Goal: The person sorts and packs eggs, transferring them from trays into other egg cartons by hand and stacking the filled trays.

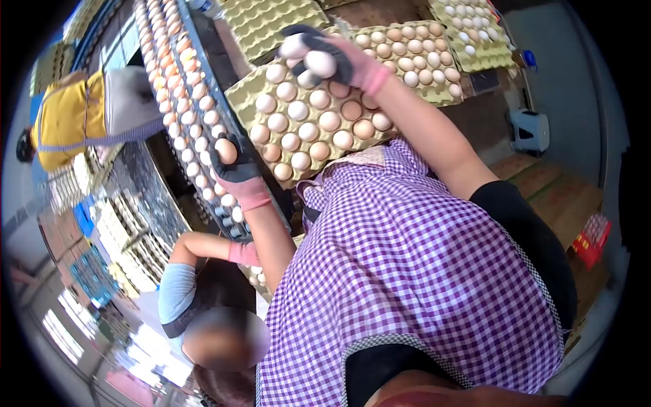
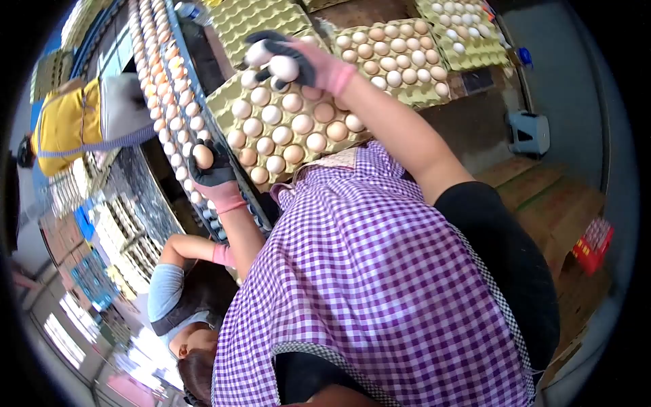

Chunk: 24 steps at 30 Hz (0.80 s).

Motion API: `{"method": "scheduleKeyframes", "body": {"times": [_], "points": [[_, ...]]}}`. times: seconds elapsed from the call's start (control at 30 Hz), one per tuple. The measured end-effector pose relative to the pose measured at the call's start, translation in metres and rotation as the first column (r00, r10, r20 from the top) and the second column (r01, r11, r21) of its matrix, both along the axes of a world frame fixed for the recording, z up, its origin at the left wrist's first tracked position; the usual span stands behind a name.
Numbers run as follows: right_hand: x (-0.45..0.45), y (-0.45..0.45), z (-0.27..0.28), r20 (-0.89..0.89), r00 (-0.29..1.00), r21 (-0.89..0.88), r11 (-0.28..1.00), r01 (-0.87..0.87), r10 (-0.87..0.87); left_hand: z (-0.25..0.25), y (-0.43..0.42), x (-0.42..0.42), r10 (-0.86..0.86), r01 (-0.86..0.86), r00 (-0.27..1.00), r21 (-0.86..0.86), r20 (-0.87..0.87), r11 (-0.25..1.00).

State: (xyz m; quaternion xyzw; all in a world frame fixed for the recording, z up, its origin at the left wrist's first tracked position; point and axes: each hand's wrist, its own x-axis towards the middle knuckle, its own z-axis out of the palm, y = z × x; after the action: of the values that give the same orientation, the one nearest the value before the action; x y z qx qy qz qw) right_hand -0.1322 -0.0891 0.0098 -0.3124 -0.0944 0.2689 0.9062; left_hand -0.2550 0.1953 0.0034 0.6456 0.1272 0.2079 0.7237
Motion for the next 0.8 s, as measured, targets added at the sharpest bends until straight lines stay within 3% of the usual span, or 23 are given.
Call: {"method": "scheduleKeyframes", "body": {"times": [0.03, 0.07, 0.1, 0.17, 0.2, 0.23, 0.27, 0.3, 0.33, 0.37, 0.4, 0.43, 0.47, 0.5, 0.53, 0.57, 0.6, 0.63, 0.7, 0.73, 0.8], "points": [[-0.003, -0.009, -0.001, 0.007, 0.999, -0.091, 0.994, 0.053, -0.053, -0.001, 0.005, -0.006, 0.038, -0.02, 0.998, 0.382, -0.04, 0.924], [-0.015, -0.015, 0.015, -0.028, 0.989, -0.184, 0.973, 0.138, -0.146, -0.011, 0.022, -0.013, 0.029, 0.035, 0.99, 0.437, -0.139, 0.899], [-0.019, -0.024, 0.005, -0.047, 0.984, -0.215, 0.964, 0.158, -0.172, -0.002, 0.02, -0.02, -0.02, 0.09, 0.979, 0.343, -0.201, 0.935], [-0.033, -0.043, 0.0, -0.112, 0.981, -0.179, 0.974, 0.138, -0.16, 0.013, 0.016, -0.031, -0.032, 0.137, 0.986, 0.696, -0.161, 0.705], [-0.038, -0.054, -0.009, -0.126, 0.984, -0.092, 0.989, 0.116, -0.127, 0.025, 0.009, -0.03, -0.062, 0.122, 0.992, 0.781, -0.107, 0.612], [-0.04, -0.061, -0.019, -0.136, 0.986, -0.006, 0.995, 0.096, -0.096, 0.017, 0.012, -0.032, -0.106, 0.146, 0.989, 0.804, -0.103, 0.576], [-0.042, -0.061, -0.025, -0.249, 0.965, 0.066, 0.992, 0.103, -0.083, 0.027, -0.008, -0.029, -0.026, 0.072, 0.997, 0.787, -0.07, 0.613], [-0.046, -0.065, -0.028, -0.177, 0.984, 0.24, 0.97, 0.029, 0.015, 0.04, -0.03, -0.024, 0.053, -0.003, 0.998, 0.766, -0.04, 0.643], [-0.049, -0.068, -0.031, -0.17, 0.985, 0.217, 0.975, 0.056, -0.018, 0.042, -0.026, -0.021, 0.053, -0.006, 0.998, 0.76, -0.038, 0.65], [-0.053, -0.068, -0.029, -0.16, 0.986, 0.196, 0.977, 0.087, -0.056, 0.044, -0.016, -0.016, -0.036, 0.114, 0.965, 0.289, -0.261, 0.951], [-0.058, -0.069, -0.026, -0.152, 0.986, 0.189, 0.978, 0.094, -0.065, 0.043, -0.008, -0.011, -0.234, 0.126, 0.891, -0.282, -0.39, 0.951], [-0.067, -0.066, -0.016, -0.011, 0.972, -0.127, 0.964, 0.232, -0.235, 0.034, -0.006, 0.0, -0.276, 0.218, 0.884, -0.189, -0.378, 0.957], [-0.076, -0.064, -0.009, 0.17, 0.922, -0.404, 0.828, 0.388, -0.349, 0.035, -0.012, 0.01, -0.327, 0.294, 0.873, -0.143, -0.361, 0.945], [-0.083, -0.063, -0.006, 0.177, 0.915, -0.407, 0.82, 0.403, -0.362, 0.038, -0.019, 0.021, -0.379, 0.371, 0.858, -0.094, -0.347, 0.924], [-0.09, -0.063, -0.003, 0.072, 0.907, -0.38, 0.829, 0.41, -0.415, 0.039, -0.029, 0.034, -0.382, 0.432, 0.86, 0.085, -0.338, 0.898], [-0.096, -0.065, 0.0, -0.035, 0.886, -0.352, 0.835, 0.422, -0.462, 0.031, -0.034, 0.05, -0.406, 0.501, 0.838, 0.218, -0.366, 0.837], [-0.104, -0.07, -0.004, 0.008, 0.891, -0.345, 0.836, 0.428, -0.453, 0.025, -0.043, 0.069, -0.411, 0.547, 0.817, 0.32, -0.405, 0.773], [-0.113, -0.073, -0.007, -0.067, 0.882, -0.304, 0.852, 0.427, -0.466, 0.022, -0.053, 0.086, -0.409, 0.586, 0.798, 0.416, -0.442, 0.695], [-0.14, -0.073, 0.005, -0.074, 0.845, -0.391, 0.795, 0.464, -0.53, 0.036, -0.075, 0.114, -0.366, 0.467, 0.879, 0.71, -0.307, 0.527], [-0.151, -0.071, 0.009, -0.16, 0.799, -0.403, 0.777, 0.483, -0.579, 0.032, -0.083, 0.129, -0.304, 0.394, 0.908, 0.83, -0.287, 0.394], [-0.175, -0.078, 0.01, -0.154, 0.797, -0.4, 0.775, 0.49, -0.584, 0.033, -0.095, 0.155, -0.297, 0.439, 0.887, 0.844, -0.353, 0.308]]}}
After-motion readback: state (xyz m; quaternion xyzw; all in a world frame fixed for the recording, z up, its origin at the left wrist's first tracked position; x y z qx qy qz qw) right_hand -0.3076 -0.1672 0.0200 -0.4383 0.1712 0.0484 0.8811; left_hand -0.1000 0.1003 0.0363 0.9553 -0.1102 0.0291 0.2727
